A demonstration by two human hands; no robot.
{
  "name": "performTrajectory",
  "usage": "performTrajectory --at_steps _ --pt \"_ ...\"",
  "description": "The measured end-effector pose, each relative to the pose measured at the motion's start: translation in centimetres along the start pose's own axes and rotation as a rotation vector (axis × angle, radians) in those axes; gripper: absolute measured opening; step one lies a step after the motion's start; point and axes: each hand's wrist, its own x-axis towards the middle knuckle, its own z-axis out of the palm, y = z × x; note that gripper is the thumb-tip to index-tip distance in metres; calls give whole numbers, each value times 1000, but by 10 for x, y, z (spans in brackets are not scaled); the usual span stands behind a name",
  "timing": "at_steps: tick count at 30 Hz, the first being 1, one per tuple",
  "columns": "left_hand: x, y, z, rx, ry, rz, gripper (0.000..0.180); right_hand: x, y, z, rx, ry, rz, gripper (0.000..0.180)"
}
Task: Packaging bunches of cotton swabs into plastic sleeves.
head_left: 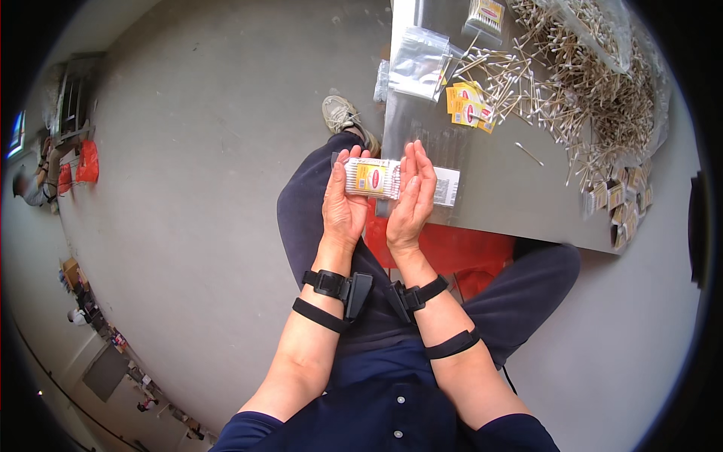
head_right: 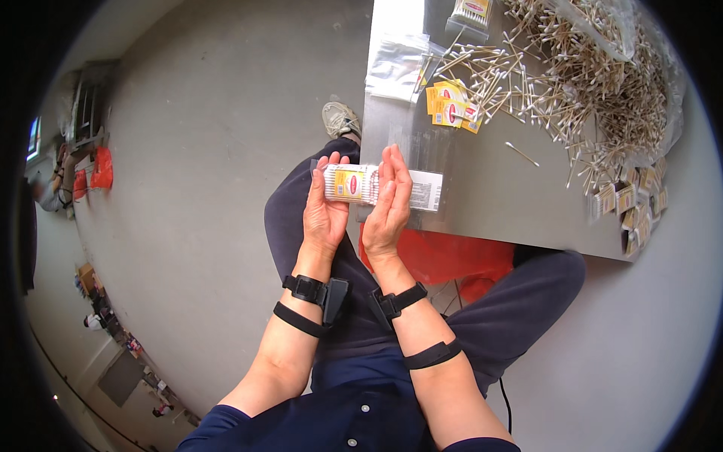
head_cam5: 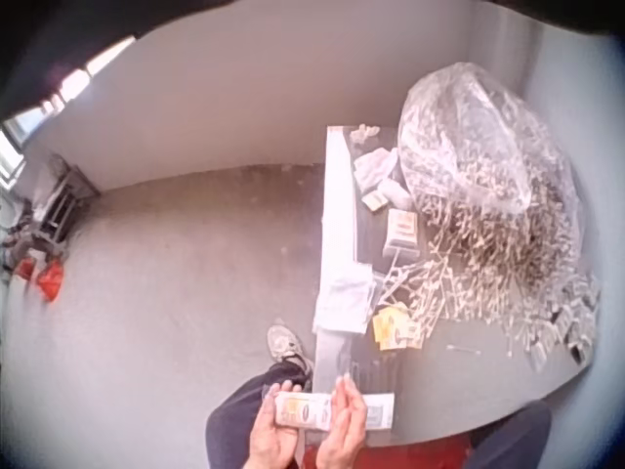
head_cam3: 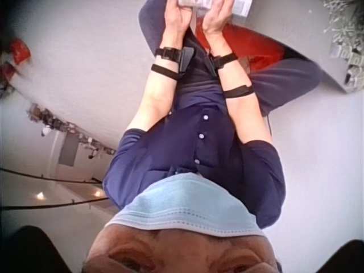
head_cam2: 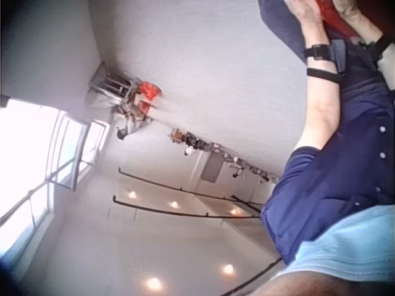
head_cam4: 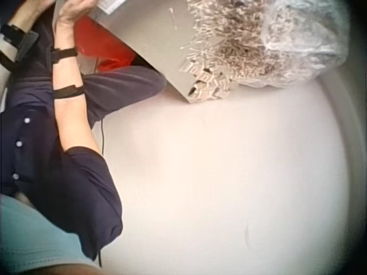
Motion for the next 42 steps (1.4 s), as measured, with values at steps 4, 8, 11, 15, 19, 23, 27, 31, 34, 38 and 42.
performTrajectory --at_steps 4,8,11,15,19,23,27,31,34,38,42 --pt "0 -3 -1 -33 14 3 43 0 -5 6 -21 41 27 40" --pt "3 -3 -5 -63 -33 -21 38 1 -6 9 -21 52 35 40" --pt "2 -4 -2 -65 -29 -41 37 1 -2 14 24 98 69 39" --pt "1 -6 -3 -69 -51 -16 39 -1 7 15 3 90 29 38" --pt "0 -4 -5 -69 -33 -22 38 -1 14 10 61 20 29 37" --pt "0 -2 3 0 -27 -14 51 4 7 -11 87 -16 42 35" --pt "-2 4 -2 -122 -67 -78 67 17 -21 -54 -139 59 -21 29" --pt "-23 24 -24 194 12 121 74 37 -50 -112 -600 79 -67 23" --pt "-62 34 -8 759 116 440 55 69 -75 -154 -856 148 -255 19" --pt "-79 21 23 1164 -65 545 30 114 -96 -189 -1044 135 -332 20" --pt "-72 -34 77 1482 -579 464 18 142 -92 -218 -1169 -13 -291 16"
